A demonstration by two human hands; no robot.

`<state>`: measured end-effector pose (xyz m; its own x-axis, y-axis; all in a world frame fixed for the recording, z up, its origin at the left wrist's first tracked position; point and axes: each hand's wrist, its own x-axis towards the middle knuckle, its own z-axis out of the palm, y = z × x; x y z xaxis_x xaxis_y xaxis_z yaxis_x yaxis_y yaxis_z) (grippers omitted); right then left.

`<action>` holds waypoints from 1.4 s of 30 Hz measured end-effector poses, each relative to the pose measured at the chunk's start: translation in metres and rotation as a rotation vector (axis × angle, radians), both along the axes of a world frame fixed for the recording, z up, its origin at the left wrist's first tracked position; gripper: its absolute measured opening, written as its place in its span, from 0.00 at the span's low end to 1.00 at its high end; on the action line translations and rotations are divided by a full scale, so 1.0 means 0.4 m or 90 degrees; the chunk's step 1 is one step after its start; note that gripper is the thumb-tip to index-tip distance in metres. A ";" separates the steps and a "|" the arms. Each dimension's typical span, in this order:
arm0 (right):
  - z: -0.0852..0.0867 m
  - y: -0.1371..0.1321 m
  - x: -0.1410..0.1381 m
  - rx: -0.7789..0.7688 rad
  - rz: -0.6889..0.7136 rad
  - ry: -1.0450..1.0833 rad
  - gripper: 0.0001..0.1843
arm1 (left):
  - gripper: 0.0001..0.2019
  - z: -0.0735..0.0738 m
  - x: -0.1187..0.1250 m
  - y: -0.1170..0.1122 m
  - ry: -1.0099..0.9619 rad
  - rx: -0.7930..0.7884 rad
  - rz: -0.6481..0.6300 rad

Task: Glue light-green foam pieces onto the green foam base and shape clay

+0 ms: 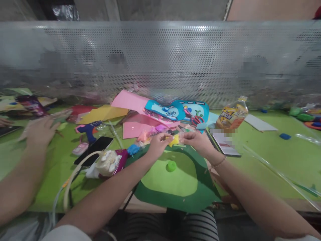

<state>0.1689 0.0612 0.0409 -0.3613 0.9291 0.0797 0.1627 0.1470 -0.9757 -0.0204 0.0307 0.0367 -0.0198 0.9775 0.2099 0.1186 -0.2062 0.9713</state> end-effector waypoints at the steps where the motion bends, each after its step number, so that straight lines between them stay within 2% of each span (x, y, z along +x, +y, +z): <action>1: 0.000 -0.005 -0.002 0.009 0.007 -0.016 0.17 | 0.10 0.000 0.001 -0.001 0.000 0.001 0.001; 4: 0.005 -0.017 -0.008 0.058 0.015 -0.060 0.16 | 0.09 0.004 0.003 -0.006 -0.002 -0.001 0.011; 11: 0.001 -0.007 -0.003 0.176 -0.028 -0.177 0.17 | 0.06 0.017 0.002 -0.010 -0.013 0.021 0.027; 16: 0.015 -0.012 -0.002 0.157 -0.046 -0.180 0.15 | 0.07 0.005 0.002 -0.005 0.034 0.023 0.021; 22: 0.031 -0.025 -0.006 0.124 -0.012 -0.183 0.12 | 0.05 0.003 0.003 -0.002 0.047 0.034 0.007; 24: 0.027 -0.025 -0.009 0.128 -0.014 -0.176 0.12 | 0.06 0.007 0.003 -0.005 0.060 0.072 0.046; 27: 0.022 -0.028 -0.018 0.142 -0.026 -0.149 0.12 | 0.09 0.015 0.002 -0.016 0.088 0.182 0.150; 29: 0.018 -0.034 -0.025 0.159 -0.018 -0.132 0.11 | 0.07 0.020 0.004 -0.029 0.151 0.234 0.121; 33: 0.006 -0.044 -0.039 0.187 0.036 -0.111 0.08 | 0.07 0.014 0.014 -0.045 0.264 0.290 -0.018; 35: -0.005 -0.045 -0.045 0.201 0.050 -0.127 0.07 | 0.08 0.006 0.017 -0.042 0.284 0.291 -0.032; 38: -0.020 -0.040 -0.049 0.249 0.045 -0.145 0.12 | 0.12 -0.001 0.015 -0.030 0.309 0.261 -0.035; 42: -0.037 -0.033 -0.047 0.313 0.051 -0.139 0.16 | 0.13 0.007 0.011 -0.027 0.322 0.243 -0.049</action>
